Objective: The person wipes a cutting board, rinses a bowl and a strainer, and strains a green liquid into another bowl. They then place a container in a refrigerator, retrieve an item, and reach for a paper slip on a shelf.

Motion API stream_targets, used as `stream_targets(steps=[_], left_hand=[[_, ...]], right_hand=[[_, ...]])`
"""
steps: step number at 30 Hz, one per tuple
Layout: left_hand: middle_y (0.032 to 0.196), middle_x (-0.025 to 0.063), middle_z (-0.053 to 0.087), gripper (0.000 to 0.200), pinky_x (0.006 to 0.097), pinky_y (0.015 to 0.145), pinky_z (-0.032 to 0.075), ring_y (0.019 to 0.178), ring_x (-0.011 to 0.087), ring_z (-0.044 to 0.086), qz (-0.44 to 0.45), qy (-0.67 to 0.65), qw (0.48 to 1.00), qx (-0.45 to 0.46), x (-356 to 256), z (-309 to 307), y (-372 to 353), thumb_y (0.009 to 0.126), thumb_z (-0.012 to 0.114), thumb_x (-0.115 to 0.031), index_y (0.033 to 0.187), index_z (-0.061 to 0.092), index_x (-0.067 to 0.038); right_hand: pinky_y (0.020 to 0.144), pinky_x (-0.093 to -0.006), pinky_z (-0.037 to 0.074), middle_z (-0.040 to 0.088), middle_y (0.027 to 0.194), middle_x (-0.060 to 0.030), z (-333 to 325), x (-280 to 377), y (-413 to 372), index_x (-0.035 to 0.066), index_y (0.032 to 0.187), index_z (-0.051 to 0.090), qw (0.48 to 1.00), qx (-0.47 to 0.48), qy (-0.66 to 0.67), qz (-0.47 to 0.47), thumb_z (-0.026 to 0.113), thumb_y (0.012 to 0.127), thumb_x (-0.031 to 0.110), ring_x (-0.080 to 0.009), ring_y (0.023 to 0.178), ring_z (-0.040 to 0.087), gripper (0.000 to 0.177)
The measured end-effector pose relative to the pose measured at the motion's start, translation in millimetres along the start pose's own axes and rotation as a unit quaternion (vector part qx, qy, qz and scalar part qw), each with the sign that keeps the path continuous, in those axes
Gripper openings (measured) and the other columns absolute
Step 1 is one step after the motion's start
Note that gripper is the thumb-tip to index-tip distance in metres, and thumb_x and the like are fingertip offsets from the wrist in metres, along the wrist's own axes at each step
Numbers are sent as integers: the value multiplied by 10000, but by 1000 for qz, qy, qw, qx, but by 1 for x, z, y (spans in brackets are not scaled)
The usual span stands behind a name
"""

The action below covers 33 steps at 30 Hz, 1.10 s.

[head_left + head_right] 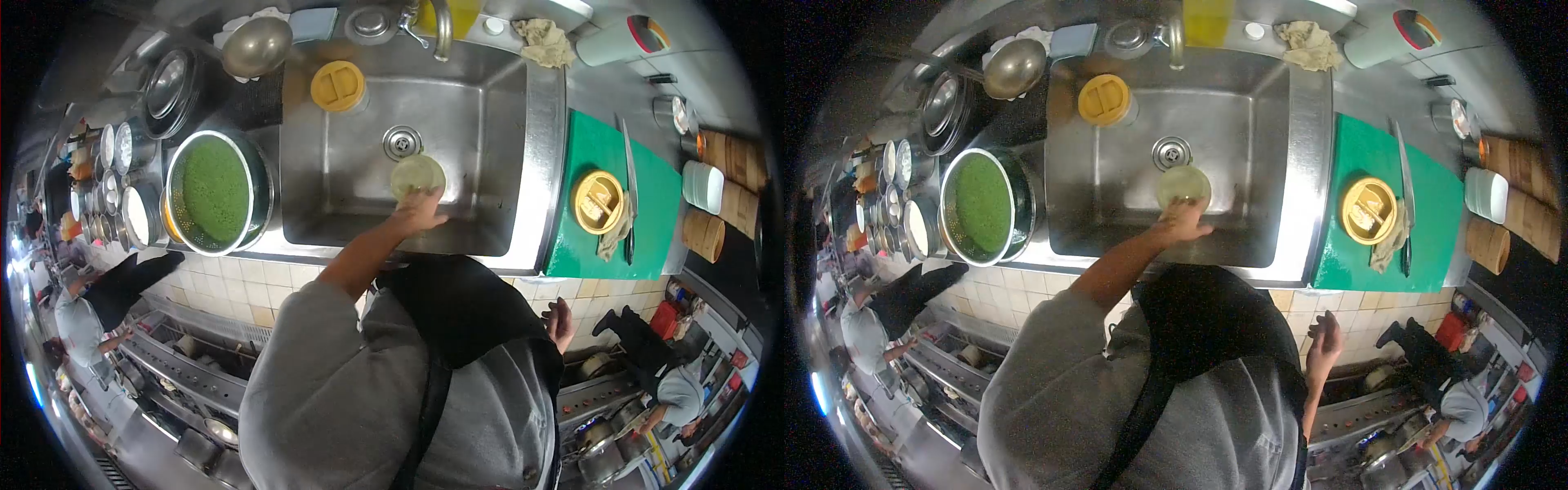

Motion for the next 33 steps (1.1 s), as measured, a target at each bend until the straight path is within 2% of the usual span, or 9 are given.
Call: stream_targets(steps=[2, 5, 12, 14, 18, 26, 30, 32, 33], left_hand=[[1148, 205, 676, 435, 509, 999, 440, 1163, 391, 607, 16, 90, 996, -7, 23, 27, -4, 892, 679, -335, 1179, 624, -12], [1099, 191, 699, 408, 501, 976, 464, 1142, 380, 630, -83, 124, 964, 219, 36, 30, 10, 854, 705, -337, 1128, 670, -35], [824, 135, 712, 334, 363, 720, 544, 752, 228, 685, -169, -190, 967, -20, 48, -23, 20, 876, 701, -343, 909, 711, -10], [894, 96, 716, 433, 357, 719, 546, 764, 203, 675, -222, -551, 804, -11, 42, -28, 10, 899, 707, -420, 987, 691, 4], [980, 73, 702, 480, 357, 723, 545, 813, 182, 669, -298, -600, 742, 17, 14, -58, -6, 919, 699, -455, 1075, 667, -2], [982, 46, 659, 440, 343, 790, 543, 881, 155, 643, -254, -876, 409, 0, -58, -95, 10, 1003, 562, -464, 1077, 649, -39], [969, 43, 689, 413, 346, 767, 532, 866, 146, 647, -226, -847, 481, -8, -50, -97, 27, 965, 630, -476, 1029, 667, -69], [1017, 40, 700, 383, 409, 815, 526, 1003, 194, 640, -187, -654, 733, -2, -31, -97, 32, 995, 602, -425, 1133, 648, -71], [1035, 87, 711, 303, 409, 829, 526, 993, 232, 671, -154, -596, 788, -4, -28, -101, 33, 976, 634, -332, 1148, 637, -83]], right_hand=[[826, -309, 526, 653, 1156, -137, 5, 12, 4, -25, 1348, 540, 999, 11, -38, 1, 503, 1026, 58, -162, 931, 628, 335], [832, -311, 522, 653, 1169, -140, 8, 27, 11, -22, 1365, 525, 996, 41, -74, 1, 507, 1025, 64, -171, 950, 629, 352], [743, -294, 521, 676, 1083, -124, 7, -9, 32, -21, 1350, 545, 997, 33, -70, -23, 530, 1029, 150, -154, 838, 613, 364], [749, -292, 518, 678, 1072, -124, 19, 1, 26, -19, 1343, 552, 997, 48, -45, -34, 529, 1031, 148, -153, 837, 610, 355], [754, -292, 516, 675, 1058, -118, 27, -10, 23, -15, 1332, 561, 999, 39, -23, -19, 532, 1030, 145, -151, 841, 607, 344], [774, -287, 508, 672, 1019, -102, 21, -4, 27, -10, 1308, 579, 1000, 22, -10, 19, 561, 1020, 140, -145, 838, 598, 325], [770, -288, 506, 667, 1022, -95, 22, 3, 29, -11, 1318, 569, 999, 44, -26, -12, 553, 1021, 130, -144, 837, 597, 330], [764, -287, 506, 662, 1031, -93, 19, -5, 29, -10, 1333, 557, 998, 65, 22, -18, 542, 1020, 107, -142, 844, 600, 334], [764, -287, 506, 662, 1031, -93, 18, -5, 29, -10, 1333, 557, 998, 62, 22, -19, 542, 1020, 107, -142, 844, 600, 334]])
Point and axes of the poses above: each hand's wrist, its own y-axis towards the middle knuckle, its own z-axis out of the palm, x = y × z, the point moved 1 cm from there along y, towards the middle knuckle
